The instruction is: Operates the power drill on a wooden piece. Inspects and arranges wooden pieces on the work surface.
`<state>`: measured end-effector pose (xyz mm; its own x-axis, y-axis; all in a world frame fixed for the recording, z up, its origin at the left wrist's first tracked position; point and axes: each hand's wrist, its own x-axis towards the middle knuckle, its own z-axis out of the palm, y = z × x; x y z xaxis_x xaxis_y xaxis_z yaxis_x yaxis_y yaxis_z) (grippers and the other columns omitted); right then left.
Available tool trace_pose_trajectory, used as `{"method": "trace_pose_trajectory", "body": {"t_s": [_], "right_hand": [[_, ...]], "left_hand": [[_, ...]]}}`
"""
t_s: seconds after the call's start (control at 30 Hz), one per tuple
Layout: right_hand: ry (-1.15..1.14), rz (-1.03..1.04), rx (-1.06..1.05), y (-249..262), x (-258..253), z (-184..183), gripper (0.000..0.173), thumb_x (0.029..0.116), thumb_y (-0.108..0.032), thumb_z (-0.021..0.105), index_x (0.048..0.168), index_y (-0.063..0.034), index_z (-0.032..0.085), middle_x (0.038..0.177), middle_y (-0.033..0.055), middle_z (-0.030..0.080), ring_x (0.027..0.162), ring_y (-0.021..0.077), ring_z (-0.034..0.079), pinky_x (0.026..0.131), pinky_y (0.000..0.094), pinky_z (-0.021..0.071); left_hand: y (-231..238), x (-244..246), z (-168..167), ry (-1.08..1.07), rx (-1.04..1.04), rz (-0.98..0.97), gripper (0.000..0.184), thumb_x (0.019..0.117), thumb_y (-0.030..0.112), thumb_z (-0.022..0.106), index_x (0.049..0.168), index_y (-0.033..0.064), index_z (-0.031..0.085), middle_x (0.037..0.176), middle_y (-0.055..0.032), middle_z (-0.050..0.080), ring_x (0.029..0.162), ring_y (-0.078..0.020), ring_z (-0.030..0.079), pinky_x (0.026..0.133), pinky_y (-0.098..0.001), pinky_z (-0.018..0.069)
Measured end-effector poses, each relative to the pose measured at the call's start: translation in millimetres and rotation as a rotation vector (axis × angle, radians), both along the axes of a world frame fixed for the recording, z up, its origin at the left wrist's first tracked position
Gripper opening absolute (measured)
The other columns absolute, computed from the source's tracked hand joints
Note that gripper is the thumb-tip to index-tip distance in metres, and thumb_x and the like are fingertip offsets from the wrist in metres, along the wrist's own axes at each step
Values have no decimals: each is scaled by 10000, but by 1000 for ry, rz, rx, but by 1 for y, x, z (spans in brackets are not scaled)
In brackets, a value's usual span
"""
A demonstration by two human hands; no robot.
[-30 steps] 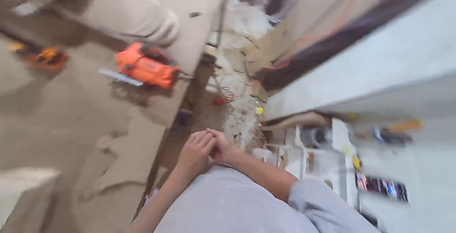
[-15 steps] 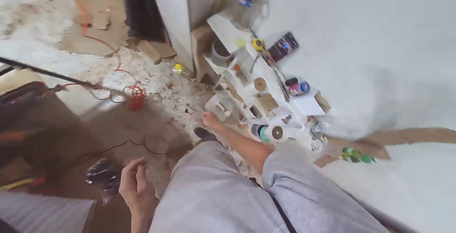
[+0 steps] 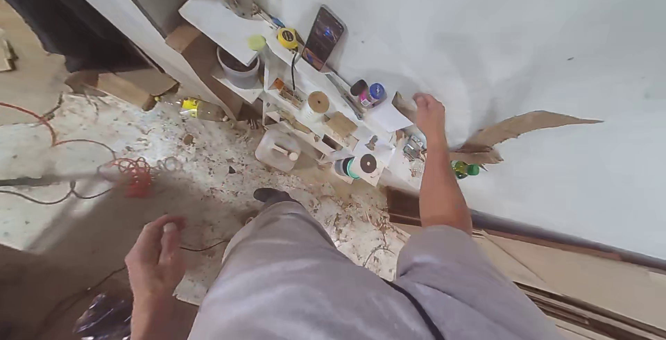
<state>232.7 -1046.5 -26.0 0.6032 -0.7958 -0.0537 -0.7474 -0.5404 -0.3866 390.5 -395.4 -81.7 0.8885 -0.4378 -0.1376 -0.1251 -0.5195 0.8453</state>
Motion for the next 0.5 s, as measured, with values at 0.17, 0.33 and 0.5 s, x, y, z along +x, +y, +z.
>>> {"method": "trace_pose_trajectory", "body": {"t_s": [0.17, 0.33, 0.5], "right_hand": [[-234, -46, -74, 62, 34, 16, 410, 1091, -274, 414, 1278, 19, 631, 1141, 176, 724, 1046, 253, 713, 965, 460, 561], [123, 426, 381, 251, 147, -69, 410, 1077, -274, 475, 1359, -8, 610, 1225, 169, 700, 1086, 258, 697, 985, 470, 553], [454, 1696, 605, 542, 193, -87, 457, 1042, -319, 490, 1411, -69, 594, 1353, 136, 653, 1208, 246, 656, 1042, 471, 531]], "left_hand": [[55, -41, -5, 10, 58, 340, 471, 1072, 239, 363, 1251, -151, 558, 1106, -294, 651, 981, -241, 674, 926, -403, 554], [120, -124, -10, 87, 188, 780, 424, 1066, 242, 425, 1279, -87, 586, 1161, -265, 676, 1036, -283, 696, 942, -458, 562], [202, -240, 13, 126, 469, 1525, 382, 1070, 235, 439, 1314, 16, 636, 1295, -188, 662, 1216, -269, 638, 1064, -455, 506]]}}
